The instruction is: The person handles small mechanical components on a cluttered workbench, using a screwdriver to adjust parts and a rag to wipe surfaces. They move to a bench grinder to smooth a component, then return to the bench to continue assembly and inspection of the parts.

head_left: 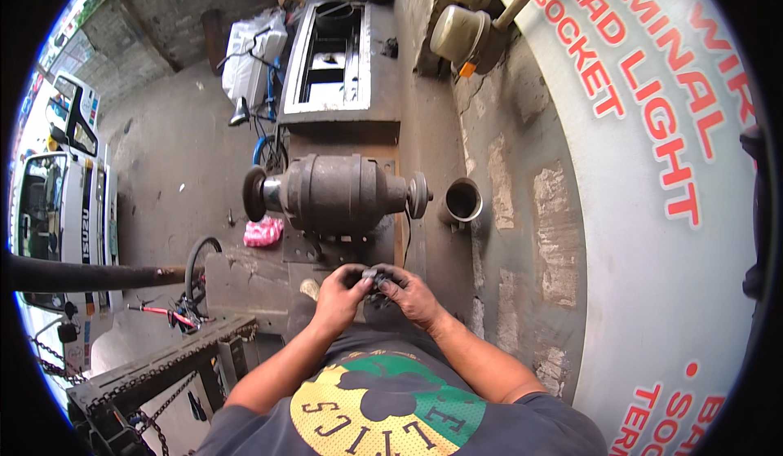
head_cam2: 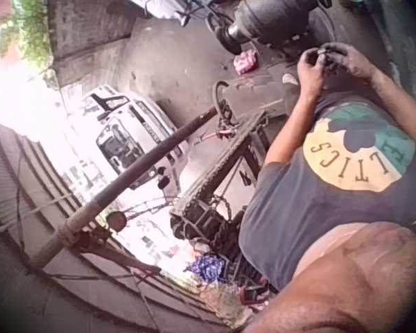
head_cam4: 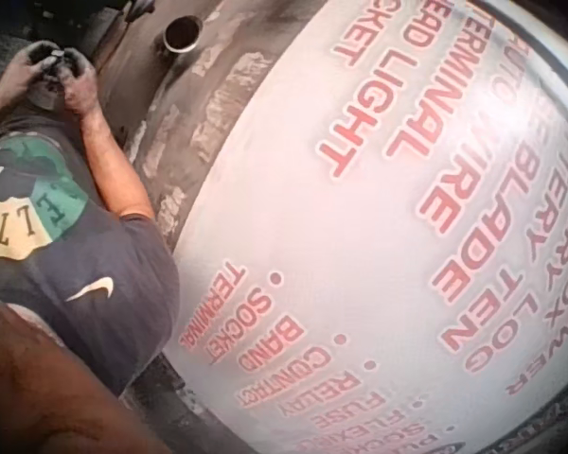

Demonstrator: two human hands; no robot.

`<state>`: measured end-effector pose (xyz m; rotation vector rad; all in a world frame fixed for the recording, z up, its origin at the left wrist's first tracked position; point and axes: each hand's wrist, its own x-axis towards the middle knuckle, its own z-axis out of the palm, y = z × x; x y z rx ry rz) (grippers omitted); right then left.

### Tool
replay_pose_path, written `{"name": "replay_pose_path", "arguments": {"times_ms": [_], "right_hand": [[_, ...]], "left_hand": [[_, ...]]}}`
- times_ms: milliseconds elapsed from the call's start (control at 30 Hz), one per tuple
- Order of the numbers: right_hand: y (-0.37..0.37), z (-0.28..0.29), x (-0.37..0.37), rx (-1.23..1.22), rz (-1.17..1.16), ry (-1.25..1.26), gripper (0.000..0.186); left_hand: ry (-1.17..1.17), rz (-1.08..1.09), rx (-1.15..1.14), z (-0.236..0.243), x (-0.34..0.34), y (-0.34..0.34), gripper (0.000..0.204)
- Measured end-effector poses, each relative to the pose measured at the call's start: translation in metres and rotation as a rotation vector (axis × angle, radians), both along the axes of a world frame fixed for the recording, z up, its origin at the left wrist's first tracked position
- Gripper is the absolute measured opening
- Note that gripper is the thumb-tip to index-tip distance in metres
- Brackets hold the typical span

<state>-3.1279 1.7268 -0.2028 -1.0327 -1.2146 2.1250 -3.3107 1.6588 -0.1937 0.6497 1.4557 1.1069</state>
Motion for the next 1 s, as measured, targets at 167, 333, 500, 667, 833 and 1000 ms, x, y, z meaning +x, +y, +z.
{"name": "replay_pose_path", "arguments": {"times_ms": [167,333,500,667,833,1000], "right_hand": [[0.026,-0.01,0.035,-0.158,-0.245,-0.15,0.026],[0.043,-0.017,0.05,-0.206,-0.373,-0.107,0.023],[0.058,-0.028,0.049,-0.245,-0.364,-0.078,0.024],[0.07,-0.041,0.043,-0.38,-0.432,-0.067,0.027],[0.093,-0.041,0.044,-0.339,-0.37,-0.14,0.026],[0.11,-0.034,0.041,-0.295,-0.293,-0.185,0.027]], "left_hand": [[-0.265,0.047,-0.182,-0.029,0.057,0.055,0.03],[-0.312,-0.069,-0.163,-0.039,0.065,0.08,0.036],[-0.266,0.0,-0.203,-0.056,0.068,0.09,0.036],[-0.358,0.046,-0.212,-0.069,0.072,0.102,0.037],[-0.468,0.092,-0.238,-0.066,0.074,0.115,0.035],[-0.508,0.168,-0.235,-0.063,0.077,0.121,0.032]]}}
